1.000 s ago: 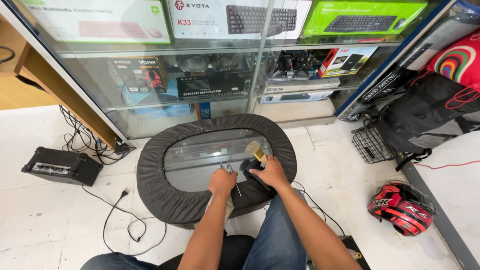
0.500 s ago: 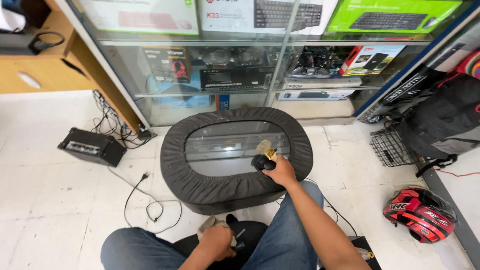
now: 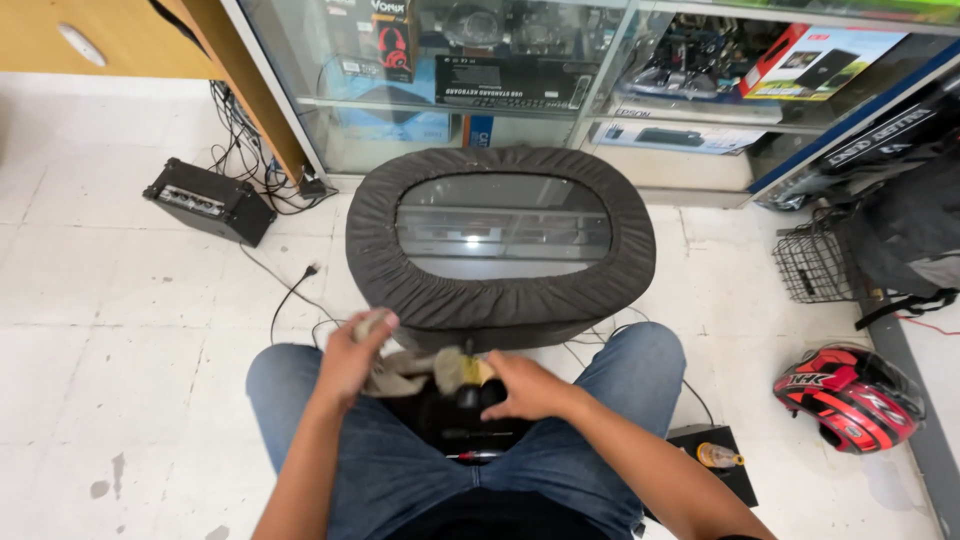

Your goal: Cleaning a workstation and its components using a cloth, brush, and electric air blower in a repair shop environment.

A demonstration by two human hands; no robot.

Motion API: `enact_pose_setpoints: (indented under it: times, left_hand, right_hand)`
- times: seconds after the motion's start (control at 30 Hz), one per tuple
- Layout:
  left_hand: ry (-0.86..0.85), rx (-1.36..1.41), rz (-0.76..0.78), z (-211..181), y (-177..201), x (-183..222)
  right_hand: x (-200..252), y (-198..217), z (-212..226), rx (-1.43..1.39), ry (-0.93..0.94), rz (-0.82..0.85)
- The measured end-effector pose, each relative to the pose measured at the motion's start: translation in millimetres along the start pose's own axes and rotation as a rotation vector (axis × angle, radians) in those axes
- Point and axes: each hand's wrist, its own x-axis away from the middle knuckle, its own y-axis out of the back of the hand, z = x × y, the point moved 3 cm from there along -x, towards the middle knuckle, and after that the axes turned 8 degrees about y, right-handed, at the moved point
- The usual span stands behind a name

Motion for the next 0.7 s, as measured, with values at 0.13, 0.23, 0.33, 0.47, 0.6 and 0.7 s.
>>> enact_pose_setpoints:
  times: [0.13, 0.23, 0.33, 0.47, 0.6, 0.7]
  left_hand:
    - [-0.065, 0.079, -0.057, -24.3, 18.0, 23.4]
    - [-0.058, -0.184, 0.049, -27.6, 6.0, 35.5]
    - [-0.142, -0.396, 0.282, -22.0, -20.4, 38.3]
    - [-0.162, -0.689, 0.454, -9.7, -43.7, 42.4]
    - [-0.11, -1.126, 0.596, 12.2, -76.2, 42.0]
    - [-0.123, -1.15, 0.522, 27.1, -89.9, 31.1]
  right_hand:
    - [4.2, -31.9, 19.6, -0.036, 0.082, 0.14]
    - [4.5, -42.0, 9.4, -0.219, 0.063, 0.174]
    - [8.1, -34.8, -12.2, -0.321, -0.051, 0.086]
    - [9.6, -33.9, -68.6, -0.324, -0.199, -0.121]
    - [13.9, -35.6, -92.4, -0.125, -0.279, -0.055]
    - [12.8, -53.6, -91.1, -0.141, -0.28, 0.048]
